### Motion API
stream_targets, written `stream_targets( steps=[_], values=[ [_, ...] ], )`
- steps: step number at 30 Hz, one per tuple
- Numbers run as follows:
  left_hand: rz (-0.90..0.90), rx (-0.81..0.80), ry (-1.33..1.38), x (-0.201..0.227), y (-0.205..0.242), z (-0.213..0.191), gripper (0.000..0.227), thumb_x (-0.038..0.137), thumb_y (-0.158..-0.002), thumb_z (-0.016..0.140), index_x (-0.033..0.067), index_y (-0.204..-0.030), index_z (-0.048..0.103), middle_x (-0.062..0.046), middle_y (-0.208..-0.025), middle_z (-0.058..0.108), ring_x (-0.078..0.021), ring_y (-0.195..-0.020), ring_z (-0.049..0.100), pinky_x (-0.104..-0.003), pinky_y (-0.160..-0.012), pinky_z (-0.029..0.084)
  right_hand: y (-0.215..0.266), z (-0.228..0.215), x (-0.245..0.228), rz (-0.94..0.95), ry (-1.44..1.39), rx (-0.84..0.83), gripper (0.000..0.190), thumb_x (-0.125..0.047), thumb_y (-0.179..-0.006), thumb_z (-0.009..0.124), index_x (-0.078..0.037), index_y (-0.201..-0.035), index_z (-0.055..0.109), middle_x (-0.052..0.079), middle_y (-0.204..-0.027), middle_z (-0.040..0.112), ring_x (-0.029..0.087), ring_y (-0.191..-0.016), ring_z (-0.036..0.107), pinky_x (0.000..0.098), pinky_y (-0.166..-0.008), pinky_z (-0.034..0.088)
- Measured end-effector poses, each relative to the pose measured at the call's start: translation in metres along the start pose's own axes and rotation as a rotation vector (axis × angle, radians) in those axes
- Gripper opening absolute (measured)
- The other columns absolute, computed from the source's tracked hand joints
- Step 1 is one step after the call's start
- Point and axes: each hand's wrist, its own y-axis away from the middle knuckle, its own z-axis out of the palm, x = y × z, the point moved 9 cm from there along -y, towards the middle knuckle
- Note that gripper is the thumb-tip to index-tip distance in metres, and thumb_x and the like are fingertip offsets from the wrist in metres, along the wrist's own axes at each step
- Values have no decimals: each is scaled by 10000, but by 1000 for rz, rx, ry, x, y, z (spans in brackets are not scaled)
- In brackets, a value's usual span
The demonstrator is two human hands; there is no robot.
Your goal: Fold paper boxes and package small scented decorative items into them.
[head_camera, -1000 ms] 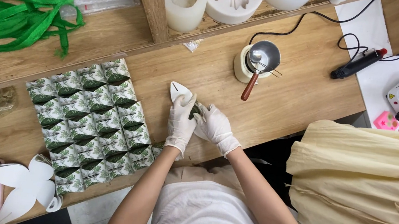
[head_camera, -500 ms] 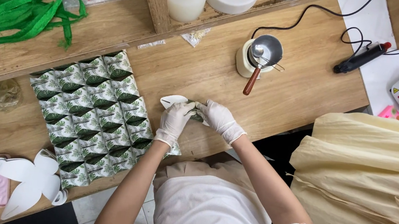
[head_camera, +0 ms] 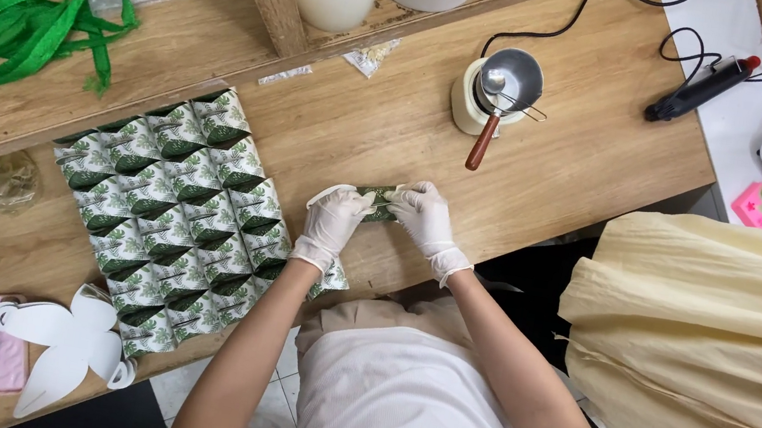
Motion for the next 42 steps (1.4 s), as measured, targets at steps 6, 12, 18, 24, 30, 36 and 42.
stream_targets(
  steps=[6,12,18,24,30,36,42],
  values=[
    [24,10,-24,4,2,-3,95,213,-909,746,123,-894,773,-99,-805,702,-316,-786,668,-448,-688,531,6,-2,-1,-48,-58,89,211,-52,-772,858,-96,-970,800,107,-1094,746,203,-942,743,274,-824,609],
    [-211,9,-235,21,1,-54,711,189,-672,869,86,-1328,616,-142,-1213,678,-317,-1089,652,-474,-923,491,13,22,41,-96,-94,92,194,36,-828,809,-24,-1000,744,101,-1072,743,216,-1095,683,292,-893,574],
    [-535,146,-52,-50,39,-10,976,201,-702,880,-41,-1507,384,-294,-1358,524,-440,-1222,557,-472,-1005,469,13,42,59,131,-432,-71,235,67,-945,661,7,-1172,647,70,-1196,697,132,-1125,677,261,-993,570],
    [-842,-1,258,-71,51,29,796,177,-864,785,128,-1563,408,-73,-1314,677,-269,-1080,707,-407,-931,550,13,51,85,169,-439,-67,278,79,-949,629,7,-1217,624,73,-1229,667,134,-1161,670,267,-987,563],
    [-383,44,350,-9,21,11,715,-47,-720,811,157,-1383,635,-85,-1156,646,-232,-909,670,-308,-839,592,16,37,61,88,-273,-24,287,48,-931,675,-3,-1211,640,72,-1097,727,140,-1022,702,273,-920,592],
    [-284,-12,189,0,11,7,608,50,-760,848,212,-1317,669,-92,-1154,638,-265,-958,684,-361,-821,576,14,19,21,35,-249,10,127,-4,-926,727,-2,-1033,659,79,-1066,747,126,-994,710,268,-890,589],
    [-317,-178,19,7,0,15,503,115,-809,829,212,-1277,673,-116,-1111,621,-326,-927,670,-433,-760,551,15,7,13,215,-339,14,147,-50,-918,723,-14,-1060,702,34,-1088,746,93,-993,691,257,-891,565]
  ],
)
